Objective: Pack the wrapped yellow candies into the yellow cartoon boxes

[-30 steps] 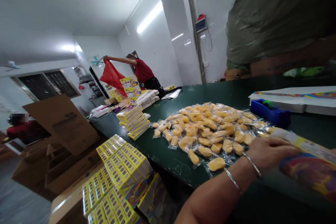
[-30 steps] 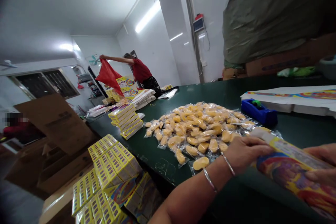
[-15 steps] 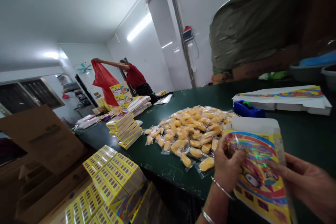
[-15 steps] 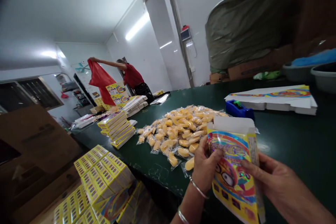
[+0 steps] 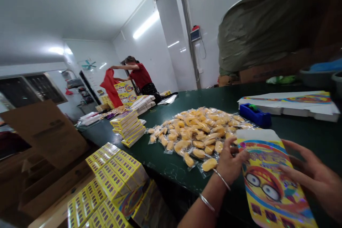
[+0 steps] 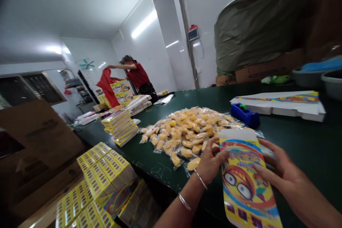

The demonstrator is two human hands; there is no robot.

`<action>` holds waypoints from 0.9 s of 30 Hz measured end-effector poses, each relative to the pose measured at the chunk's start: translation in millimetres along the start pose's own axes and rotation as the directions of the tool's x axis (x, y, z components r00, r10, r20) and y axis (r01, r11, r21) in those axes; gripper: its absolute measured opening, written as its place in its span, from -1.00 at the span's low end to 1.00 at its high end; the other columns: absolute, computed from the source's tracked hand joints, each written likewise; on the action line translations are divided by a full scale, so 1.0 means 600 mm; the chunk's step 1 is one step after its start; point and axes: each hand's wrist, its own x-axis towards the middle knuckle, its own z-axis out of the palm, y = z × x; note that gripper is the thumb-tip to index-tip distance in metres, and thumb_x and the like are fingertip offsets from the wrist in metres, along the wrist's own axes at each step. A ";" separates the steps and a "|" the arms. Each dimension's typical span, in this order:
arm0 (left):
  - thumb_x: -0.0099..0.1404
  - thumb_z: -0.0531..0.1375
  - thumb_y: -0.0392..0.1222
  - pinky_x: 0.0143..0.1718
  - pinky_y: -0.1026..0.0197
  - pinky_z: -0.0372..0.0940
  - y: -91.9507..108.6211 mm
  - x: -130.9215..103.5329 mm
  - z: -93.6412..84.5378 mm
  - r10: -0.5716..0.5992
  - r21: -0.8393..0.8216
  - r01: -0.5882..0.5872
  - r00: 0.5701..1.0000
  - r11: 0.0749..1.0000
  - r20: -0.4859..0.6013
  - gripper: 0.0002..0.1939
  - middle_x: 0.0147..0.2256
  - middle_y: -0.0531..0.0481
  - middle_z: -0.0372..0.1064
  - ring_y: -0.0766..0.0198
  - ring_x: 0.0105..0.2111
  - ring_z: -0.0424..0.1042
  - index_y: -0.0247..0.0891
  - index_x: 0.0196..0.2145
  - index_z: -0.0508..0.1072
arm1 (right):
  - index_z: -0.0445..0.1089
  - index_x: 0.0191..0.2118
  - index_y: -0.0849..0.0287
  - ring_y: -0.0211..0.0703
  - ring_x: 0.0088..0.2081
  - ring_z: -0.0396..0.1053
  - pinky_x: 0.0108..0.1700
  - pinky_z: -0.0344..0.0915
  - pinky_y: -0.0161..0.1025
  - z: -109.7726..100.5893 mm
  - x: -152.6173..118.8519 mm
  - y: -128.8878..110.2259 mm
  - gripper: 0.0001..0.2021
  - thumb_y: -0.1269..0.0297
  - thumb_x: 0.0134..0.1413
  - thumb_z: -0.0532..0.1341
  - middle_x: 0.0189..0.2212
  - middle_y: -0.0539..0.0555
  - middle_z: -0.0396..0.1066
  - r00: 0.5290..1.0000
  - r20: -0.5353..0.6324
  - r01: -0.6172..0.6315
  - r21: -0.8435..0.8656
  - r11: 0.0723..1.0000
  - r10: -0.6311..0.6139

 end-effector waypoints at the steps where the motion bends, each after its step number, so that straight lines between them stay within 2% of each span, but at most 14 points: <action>1: 0.12 0.30 -0.02 -0.19 0.09 0.36 0.003 0.008 0.005 0.008 0.013 -0.008 1.000 1.000 0.024 -0.24 -0.21 -0.17 0.46 0.15 -0.28 0.48 -0.32 0.21 0.19 | -0.01 0.24 -0.21 0.29 -0.19 0.48 -0.35 0.50 0.00 -0.004 0.001 -0.010 -0.17 -0.09 -0.14 0.37 0.04 0.37 0.32 0.999 0.012 -0.052 0.030 0.998 0.051; 2: 0.11 0.32 -0.05 -0.17 0.09 0.37 0.007 0.012 0.011 0.006 0.001 -0.006 0.997 1.000 0.077 -0.22 -0.19 -0.17 0.46 0.14 -0.25 0.48 -0.27 0.23 0.16 | -0.07 0.27 -0.16 0.25 -0.15 0.48 -0.29 0.50 -0.03 -0.008 -0.002 -0.020 -0.16 -0.05 -0.08 0.36 0.05 0.35 0.31 0.998 0.019 -0.064 0.028 0.998 0.063; 4: 0.14 0.30 -0.07 -0.16 0.09 0.38 0.019 0.011 0.019 0.051 0.071 -0.059 0.992 0.996 0.113 -0.37 -0.19 -0.16 0.47 0.12 -0.22 0.48 -0.26 0.15 0.29 | -0.18 0.33 -0.05 0.19 -0.02 0.42 -0.08 0.45 0.00 -0.015 -0.014 -0.033 -0.15 0.03 0.05 0.31 0.10 0.29 0.29 0.994 0.101 0.043 0.038 0.998 -0.046; 5: 0.15 0.31 -0.08 -0.15 0.10 0.37 0.024 0.007 0.021 0.040 0.062 -0.048 0.992 0.997 0.118 -0.39 -0.20 -0.12 0.47 0.13 -0.20 0.47 -0.25 0.13 0.31 | -0.15 0.32 0.02 0.18 0.00 0.40 -0.06 0.43 0.03 -0.018 -0.022 -0.036 -0.14 0.05 0.01 0.34 0.10 0.28 0.28 0.988 0.129 0.086 0.040 0.996 -0.090; 7: 0.18 0.30 -0.10 -0.12 0.14 0.36 0.032 -0.006 0.017 -0.023 0.055 0.014 0.983 0.998 0.182 -0.38 -0.14 -0.11 0.47 0.15 -0.16 0.47 -0.24 0.16 0.26 | -0.05 0.27 0.06 0.08 -0.02 0.41 -0.04 0.42 -0.01 -0.019 -0.040 -0.035 -0.24 0.13 0.03 0.33 0.09 0.23 0.30 0.978 0.150 0.130 0.088 0.988 -0.142; 9: 0.22 0.28 -0.06 -0.12 0.15 0.37 0.035 -0.027 0.008 -0.103 0.056 0.094 0.978 0.994 0.182 -0.43 -0.08 -0.11 0.46 0.14 -0.13 0.46 -0.21 0.14 0.27 | 0.05 0.19 0.07 -0.03 -0.07 0.44 -0.08 0.42 -0.11 -0.014 -0.065 -0.028 -0.37 0.20 0.07 0.33 0.03 0.17 0.35 0.967 0.196 0.129 0.173 0.976 -0.162; 12: 0.21 0.28 0.01 -0.17 0.19 0.37 0.033 -0.077 -0.005 -0.210 0.068 0.205 0.975 0.977 0.080 -0.54 -0.09 -0.11 0.47 0.14 -0.14 0.47 -0.23 0.01 0.38 | 0.14 0.10 0.08 -0.11 -0.10 0.43 -0.10 0.40 -0.20 0.004 -0.113 -0.018 -0.51 0.22 0.11 0.31 -0.06 0.10 0.39 0.958 0.244 0.078 0.288 0.954 -0.152; 14: 0.19 0.29 0.05 -0.22 0.22 0.36 0.027 -0.109 -0.011 -0.250 0.128 0.247 0.968 0.960 0.007 -0.58 -0.17 -0.09 0.50 0.15 -0.20 0.47 -0.27 -0.09 0.46 | 0.22 0.02 0.10 -0.15 -0.17 0.43 -0.16 0.39 -0.25 0.016 -0.143 -0.012 -0.63 0.17 0.16 0.29 -0.14 0.06 0.40 0.973 0.210 0.037 0.282 0.959 -0.099; 16: 0.18 0.29 0.07 -0.25 0.26 0.34 0.022 -0.134 -0.016 -0.263 0.222 0.262 0.965 0.939 -0.027 -0.61 -0.24 -0.08 0.50 0.18 -0.26 0.45 -0.30 -0.20 0.52 | 0.34 -0.13 0.15 -0.18 -0.23 0.41 -0.22 0.35 -0.31 0.024 -0.164 -0.006 -0.76 0.10 0.23 0.22 -0.22 0.06 0.40 0.992 0.097 0.059 0.163 0.985 -0.075; 18: 0.20 0.27 0.07 -0.25 0.28 0.32 0.017 -0.150 -0.021 -0.258 0.279 0.257 0.966 0.925 -0.034 -0.64 -0.27 -0.08 0.50 0.20 -0.28 0.42 -0.32 -0.27 0.55 | 0.42 -0.29 0.20 -0.15 -0.20 0.39 -0.21 0.31 -0.31 0.028 -0.175 0.001 -0.72 0.09 0.28 0.15 -0.24 0.09 0.39 0.991 -0.035 0.128 -0.002 0.992 -0.128; 20: 0.21 0.27 0.05 -0.24 0.29 0.30 0.013 -0.159 -0.024 -0.264 0.257 0.262 0.964 0.930 -0.028 -0.67 -0.27 -0.07 0.49 0.21 -0.27 0.41 -0.31 -0.29 0.55 | 0.45 -0.38 0.21 -0.14 -0.19 0.37 -0.20 0.30 -0.30 0.031 -0.178 0.008 -0.70 0.11 0.26 0.16 -0.24 0.11 0.39 0.975 -0.120 0.173 -0.106 0.979 -0.185; 23: 0.21 0.29 0.00 -0.25 0.31 0.29 0.011 -0.164 -0.026 -0.305 0.140 0.304 0.952 0.942 -0.014 -0.72 -0.30 -0.05 0.46 0.24 -0.29 0.38 -0.31 -0.32 0.52 | 0.40 -0.26 0.16 -0.20 -0.32 0.37 -0.31 0.31 -0.33 0.033 -0.176 0.016 -0.82 0.16 0.12 0.31 -0.35 0.04 0.39 0.974 -0.192 0.125 0.028 0.992 -0.118; 25: 0.19 0.31 -0.05 -0.27 0.30 0.30 0.013 -0.165 -0.026 -0.335 0.036 0.335 0.942 0.942 -0.006 -0.74 -0.32 -0.02 0.44 0.27 -0.33 0.39 -0.27 -0.25 0.47 | 0.31 -0.09 0.10 -0.21 -0.33 0.39 -0.30 0.33 -0.33 0.034 -0.175 0.017 -0.66 0.21 0.04 0.37 -0.36 -0.01 0.39 0.981 -0.184 0.082 0.138 0.987 -0.056; 27: 0.17 0.33 -0.09 -0.27 0.27 0.31 0.015 -0.166 -0.029 -0.364 -0.048 0.364 0.931 0.930 0.015 -0.65 -0.30 0.01 0.44 0.26 -0.32 0.41 -0.17 -0.10 0.40 | 0.31 -0.06 0.10 -0.20 -0.30 0.39 -0.27 0.34 -0.32 0.034 -0.173 0.015 -0.65 0.23 0.05 0.36 -0.33 0.00 0.40 0.992 -0.118 0.057 0.137 0.989 -0.040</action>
